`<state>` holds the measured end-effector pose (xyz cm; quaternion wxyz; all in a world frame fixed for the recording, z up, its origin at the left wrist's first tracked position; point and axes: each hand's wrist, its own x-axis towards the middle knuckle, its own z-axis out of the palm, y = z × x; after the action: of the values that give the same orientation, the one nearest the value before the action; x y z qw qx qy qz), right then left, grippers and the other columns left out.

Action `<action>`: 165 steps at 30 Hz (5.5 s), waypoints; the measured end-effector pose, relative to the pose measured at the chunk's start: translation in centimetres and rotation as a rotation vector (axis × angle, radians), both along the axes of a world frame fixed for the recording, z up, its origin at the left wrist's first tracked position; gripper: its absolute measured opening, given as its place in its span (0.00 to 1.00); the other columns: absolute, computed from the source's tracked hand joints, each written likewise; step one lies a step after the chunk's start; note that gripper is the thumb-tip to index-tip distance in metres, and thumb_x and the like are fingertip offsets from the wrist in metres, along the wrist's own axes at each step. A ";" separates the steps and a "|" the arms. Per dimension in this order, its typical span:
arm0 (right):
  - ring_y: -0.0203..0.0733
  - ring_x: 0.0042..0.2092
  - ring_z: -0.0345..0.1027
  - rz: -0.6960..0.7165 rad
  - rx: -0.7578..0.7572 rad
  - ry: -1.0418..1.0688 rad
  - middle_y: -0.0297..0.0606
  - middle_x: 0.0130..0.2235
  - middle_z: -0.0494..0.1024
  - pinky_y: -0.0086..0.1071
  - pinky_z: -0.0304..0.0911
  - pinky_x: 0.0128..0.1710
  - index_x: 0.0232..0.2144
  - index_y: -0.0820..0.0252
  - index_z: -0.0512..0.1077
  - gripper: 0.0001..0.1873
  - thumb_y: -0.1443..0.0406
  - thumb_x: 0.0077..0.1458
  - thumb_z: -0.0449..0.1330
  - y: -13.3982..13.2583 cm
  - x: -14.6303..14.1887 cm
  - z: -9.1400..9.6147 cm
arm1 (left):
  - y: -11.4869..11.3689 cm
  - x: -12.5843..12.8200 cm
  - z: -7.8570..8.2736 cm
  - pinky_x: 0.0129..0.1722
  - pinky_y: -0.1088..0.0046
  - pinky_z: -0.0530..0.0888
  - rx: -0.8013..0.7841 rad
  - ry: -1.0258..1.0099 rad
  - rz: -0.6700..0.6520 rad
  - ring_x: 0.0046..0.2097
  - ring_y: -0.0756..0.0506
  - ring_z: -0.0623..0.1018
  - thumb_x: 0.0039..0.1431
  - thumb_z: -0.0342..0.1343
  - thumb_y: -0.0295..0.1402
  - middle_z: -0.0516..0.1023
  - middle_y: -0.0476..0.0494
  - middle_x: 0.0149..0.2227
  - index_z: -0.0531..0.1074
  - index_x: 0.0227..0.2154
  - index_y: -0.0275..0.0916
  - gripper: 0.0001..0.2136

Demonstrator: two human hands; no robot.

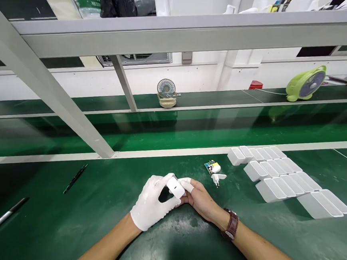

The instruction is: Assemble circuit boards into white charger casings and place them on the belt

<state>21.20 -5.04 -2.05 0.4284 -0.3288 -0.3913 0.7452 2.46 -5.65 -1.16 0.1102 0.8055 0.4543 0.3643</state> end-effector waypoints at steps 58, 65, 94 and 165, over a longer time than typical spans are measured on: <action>0.53 0.56 0.70 -0.158 1.642 -0.885 0.49 0.52 0.77 0.50 0.68 0.58 0.57 0.64 0.69 0.22 0.75 0.62 0.53 -4.4 0.8 -1.4 | -3.1 -17.2 0.4 0.44 0.64 0.73 -0.229 0.009 0.710 0.39 0.41 0.78 0.60 0.53 0.42 0.79 0.43 0.35 0.74 0.31 0.41 0.11; 0.52 0.43 0.72 -0.251 1.571 -0.933 0.49 0.41 0.78 0.50 0.72 0.49 0.51 0.68 0.71 0.15 0.65 0.65 0.57 -4.9 0.5 -0.5 | -6.4 -4.0 3.4 0.39 0.70 0.71 -0.347 -0.062 0.184 0.34 0.47 0.74 0.64 0.55 0.37 0.75 0.48 0.30 0.72 0.27 0.42 0.10; 0.40 0.36 0.74 -0.403 0.345 0.218 0.41 0.43 0.79 0.40 0.73 0.40 0.42 0.58 0.70 0.15 0.53 0.64 0.59 0.0 2.9 2.9 | 4.6 3.9 3.3 0.32 0.76 0.74 -0.850 -1.450 0.084 0.30 0.53 0.74 0.54 0.65 0.31 0.70 0.50 0.28 0.71 0.39 0.36 0.12; 0.49 0.51 0.71 -0.190 0.962 -0.435 0.43 0.48 0.78 0.45 0.71 0.46 0.50 0.52 0.73 0.19 0.77 0.62 0.57 -4.0 2.3 1.3 | -0.6 4.6 1.9 0.24 0.76 0.67 -1.450 -1.825 0.185 0.24 0.51 0.70 0.56 0.58 0.40 0.68 0.48 0.23 0.71 0.30 0.33 0.13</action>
<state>23.52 -9.02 -0.75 0.5054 -0.2763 -0.7368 0.3541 7.06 -6.27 0.69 0.8026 -0.0429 0.3650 0.4698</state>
